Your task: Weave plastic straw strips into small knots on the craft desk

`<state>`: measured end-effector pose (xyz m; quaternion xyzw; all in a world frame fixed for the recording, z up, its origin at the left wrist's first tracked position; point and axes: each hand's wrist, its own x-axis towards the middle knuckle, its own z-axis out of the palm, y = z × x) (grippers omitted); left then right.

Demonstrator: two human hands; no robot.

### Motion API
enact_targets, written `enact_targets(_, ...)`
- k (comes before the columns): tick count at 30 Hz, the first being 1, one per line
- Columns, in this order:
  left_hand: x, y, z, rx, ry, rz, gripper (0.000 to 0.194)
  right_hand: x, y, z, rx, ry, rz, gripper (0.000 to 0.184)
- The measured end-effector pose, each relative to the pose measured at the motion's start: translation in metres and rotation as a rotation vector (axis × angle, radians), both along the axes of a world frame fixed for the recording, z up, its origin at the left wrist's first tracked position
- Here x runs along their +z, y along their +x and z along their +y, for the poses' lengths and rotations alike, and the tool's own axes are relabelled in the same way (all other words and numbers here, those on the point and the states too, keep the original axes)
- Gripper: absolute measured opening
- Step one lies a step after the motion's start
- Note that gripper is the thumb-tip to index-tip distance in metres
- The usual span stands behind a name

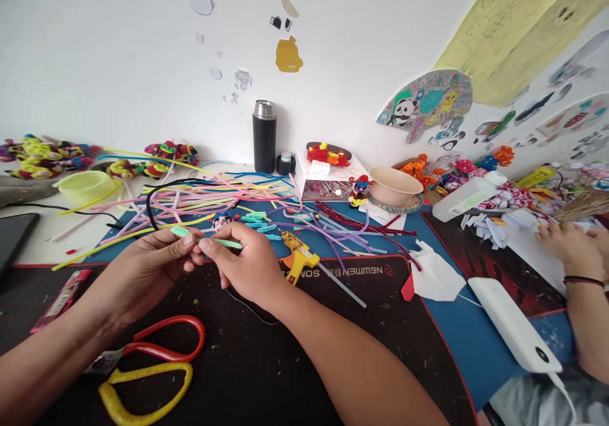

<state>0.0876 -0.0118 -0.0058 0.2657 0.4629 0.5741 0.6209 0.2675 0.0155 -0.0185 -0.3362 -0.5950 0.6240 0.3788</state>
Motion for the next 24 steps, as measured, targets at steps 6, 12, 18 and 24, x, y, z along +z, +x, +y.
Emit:
enact_targets(6,0.002,-0.009,0.001,0.039,0.048,0.040,0.053,-0.001,-0.001,0.000,0.023,0.020,0.018,0.043)
enact_targets(12,0.004,-0.010,0.003,0.032,0.072,0.111,0.056,-0.006,0.001,-0.001,-0.027,0.167,-0.070,0.031)
enact_targets(18,-0.001,-0.014,0.003,-0.027,0.096,0.253,0.058,-0.005,0.003,-0.001,-0.102,0.439,-0.221,0.024)
enact_targets(24,0.003,-0.020,0.000,-0.210,0.149,0.498,0.051,0.000,0.005,-0.001,-0.111,0.476,-0.279,0.035)
